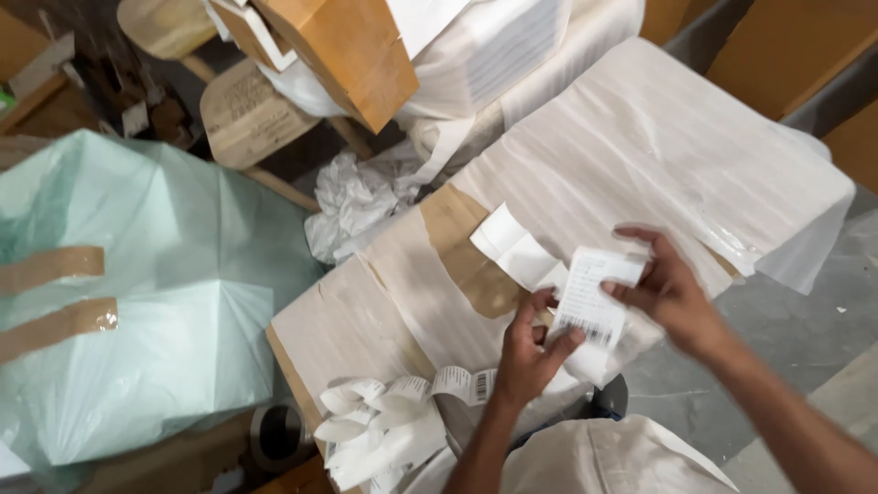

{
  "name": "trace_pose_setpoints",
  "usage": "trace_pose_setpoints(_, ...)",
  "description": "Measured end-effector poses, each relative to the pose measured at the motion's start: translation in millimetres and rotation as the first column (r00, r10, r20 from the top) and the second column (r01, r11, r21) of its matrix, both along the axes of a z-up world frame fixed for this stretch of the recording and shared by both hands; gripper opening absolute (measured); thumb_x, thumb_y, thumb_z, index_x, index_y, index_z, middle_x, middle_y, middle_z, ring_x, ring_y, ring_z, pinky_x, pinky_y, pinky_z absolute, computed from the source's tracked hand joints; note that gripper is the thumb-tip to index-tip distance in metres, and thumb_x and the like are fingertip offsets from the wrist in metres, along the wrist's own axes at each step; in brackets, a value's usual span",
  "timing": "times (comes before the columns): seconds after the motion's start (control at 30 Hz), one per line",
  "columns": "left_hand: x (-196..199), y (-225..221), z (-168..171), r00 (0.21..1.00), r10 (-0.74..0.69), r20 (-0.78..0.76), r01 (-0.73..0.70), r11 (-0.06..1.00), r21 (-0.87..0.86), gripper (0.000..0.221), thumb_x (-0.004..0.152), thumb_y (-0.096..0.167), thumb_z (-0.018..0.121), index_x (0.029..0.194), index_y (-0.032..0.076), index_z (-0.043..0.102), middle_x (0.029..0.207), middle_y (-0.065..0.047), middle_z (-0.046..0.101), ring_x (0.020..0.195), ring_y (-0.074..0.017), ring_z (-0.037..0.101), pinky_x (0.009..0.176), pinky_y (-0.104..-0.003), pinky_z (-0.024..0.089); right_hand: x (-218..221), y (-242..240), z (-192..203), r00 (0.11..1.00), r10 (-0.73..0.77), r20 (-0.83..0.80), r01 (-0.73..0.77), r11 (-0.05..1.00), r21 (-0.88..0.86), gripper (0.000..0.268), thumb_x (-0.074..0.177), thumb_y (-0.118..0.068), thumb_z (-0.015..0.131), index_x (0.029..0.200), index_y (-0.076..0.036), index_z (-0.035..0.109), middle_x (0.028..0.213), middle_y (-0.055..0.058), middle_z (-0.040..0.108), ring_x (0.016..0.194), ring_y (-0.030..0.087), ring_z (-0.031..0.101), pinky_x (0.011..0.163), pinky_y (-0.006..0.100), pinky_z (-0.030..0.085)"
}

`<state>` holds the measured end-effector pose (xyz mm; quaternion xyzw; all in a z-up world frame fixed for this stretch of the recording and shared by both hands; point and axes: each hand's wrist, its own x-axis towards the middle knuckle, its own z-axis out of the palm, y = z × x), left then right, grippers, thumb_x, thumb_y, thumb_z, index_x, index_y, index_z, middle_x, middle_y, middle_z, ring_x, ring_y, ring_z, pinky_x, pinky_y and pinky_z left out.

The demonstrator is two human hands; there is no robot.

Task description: The person peels printed shipping labels off a continuous paper backing roll, tearing the backing strip between labels and placing the separated labels in a pile on the padded table. They work through the roll one label at a time, occasionally lifting the long backing strip to reposition it.

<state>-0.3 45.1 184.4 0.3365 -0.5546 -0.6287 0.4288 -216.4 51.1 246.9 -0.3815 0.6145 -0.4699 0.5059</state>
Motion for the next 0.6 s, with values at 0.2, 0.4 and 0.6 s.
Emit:
trace_pose_setpoints(0.2, 16.5, -1.5, 1.0, 0.885, -0.335, 0.323, 0.328, 0.941, 0.079, 0.029, 0.089, 0.013, 0.079, 0.114, 0.000, 0.074, 0.102, -0.006, 0.079, 0.090, -0.0109, 0.072, 0.081, -0.029, 0.057, -79.2, -20.1, 64.9, 0.973, -0.186, -0.134, 0.133, 0.934, -0.333, 0.068, 0.090, 0.006, 0.068, 0.149, -0.003, 0.036, 0.103, 0.019, 0.070, 0.101, 0.022, 0.071, 0.087, 0.038, 0.061)
trace_pose_setpoints(0.4, 22.1, -2.4, 17.0, 0.759, -0.410, 0.505, 0.355, 0.912, 0.207, 0.027, 0.084, 0.012, 0.080, 0.109, 0.001, 0.075, 0.096, -0.009, 0.080, 0.083, -0.0118, 0.071, 0.076, -0.030, 0.055, -153.8, -44.2, 76.1, 0.918, -0.363, -0.162, 0.262, 0.858, -0.441, 0.072, 0.091, 0.008, 0.072, 0.152, -0.001, 0.035, 0.105, 0.022, 0.067, 0.102, 0.026, 0.070, 0.087, 0.040, 0.061)
trace_pose_setpoints(0.6, 38.3, -4.1, -16.6, 0.776, -0.492, 0.395, 0.428, 0.871, 0.243, 0.027, 0.083, 0.011, 0.081, 0.107, 0.000, 0.075, 0.096, -0.008, 0.081, 0.084, -0.0123, 0.072, 0.078, -0.030, 0.057, -208.6, -46.8, 78.8, 0.918, -0.397, -0.017, 0.322, 0.768, -0.553, 0.062, 0.097, 0.007, 0.072, 0.147, 0.000, 0.036, 0.115, 0.022, 0.072, 0.114, 0.027, 0.074, 0.098, 0.039, 0.063)
